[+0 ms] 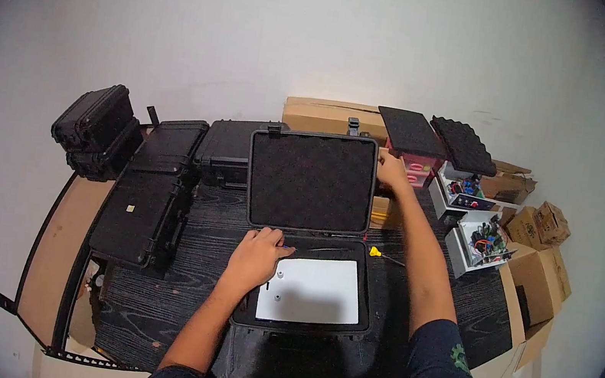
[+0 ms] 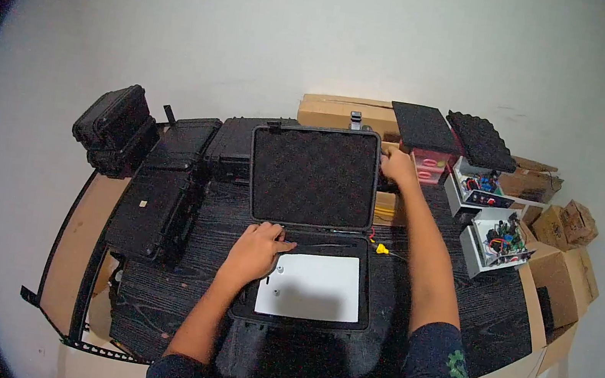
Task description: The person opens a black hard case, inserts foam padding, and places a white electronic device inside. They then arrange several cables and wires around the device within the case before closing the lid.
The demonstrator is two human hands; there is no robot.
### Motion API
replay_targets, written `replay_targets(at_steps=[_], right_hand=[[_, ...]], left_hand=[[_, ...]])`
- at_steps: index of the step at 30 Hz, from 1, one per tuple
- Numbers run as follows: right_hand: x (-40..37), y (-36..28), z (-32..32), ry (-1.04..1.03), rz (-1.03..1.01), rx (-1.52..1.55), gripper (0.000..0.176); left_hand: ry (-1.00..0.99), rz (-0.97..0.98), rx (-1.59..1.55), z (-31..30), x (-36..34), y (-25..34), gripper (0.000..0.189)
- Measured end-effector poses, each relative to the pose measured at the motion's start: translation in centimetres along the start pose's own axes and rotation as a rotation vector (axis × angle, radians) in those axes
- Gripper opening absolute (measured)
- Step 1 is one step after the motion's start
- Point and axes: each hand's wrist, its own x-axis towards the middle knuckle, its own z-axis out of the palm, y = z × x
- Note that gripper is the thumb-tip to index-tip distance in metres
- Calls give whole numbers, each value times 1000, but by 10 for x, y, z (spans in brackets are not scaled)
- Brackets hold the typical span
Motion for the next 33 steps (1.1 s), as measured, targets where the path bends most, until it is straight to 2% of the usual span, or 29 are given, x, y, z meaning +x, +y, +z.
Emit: replay_targets(at_steps=[2, 8, 9, 12, 16, 20, 23, 26, 30, 33], right_hand=[[-7, -3, -9, 88, -32, 185, 31], [-11, 15, -43, 185, -60, 251, 17], [-20, 7, -57, 257, -95, 156, 18], [-31, -3, -80, 241, -28, 545, 20], [-49, -28, -117, 292, -60, 431, 27], [-33, 0, -104, 382, -312, 166, 29], [-44, -8, -112, -31, -143, 20, 27], [-55, -4, -103, -68, -131, -286, 29], [-78, -10, -103, -37, -2, -404, 31], [-81, -6, -115, -284, 9, -528, 32]], left_hand=[[-3, 0, 12, 1, 0, 0, 33], [5, -9, 5, 0, 0, 2, 34], [1, -17, -5, -1, 1, 2, 34], [65, 18, -27, 6, 0, -2, 35], [68, 26, -20, 5, 0, -2, 34], [69, 14, -26, 4, 0, -1, 34], [67, 11, -35, 5, 0, -2, 35], [60, 15, -48, 6, -1, -4, 36], [31, 10, -26, 3, 0, -2, 37], [23, 1, -40, 3, 0, -2, 38]])
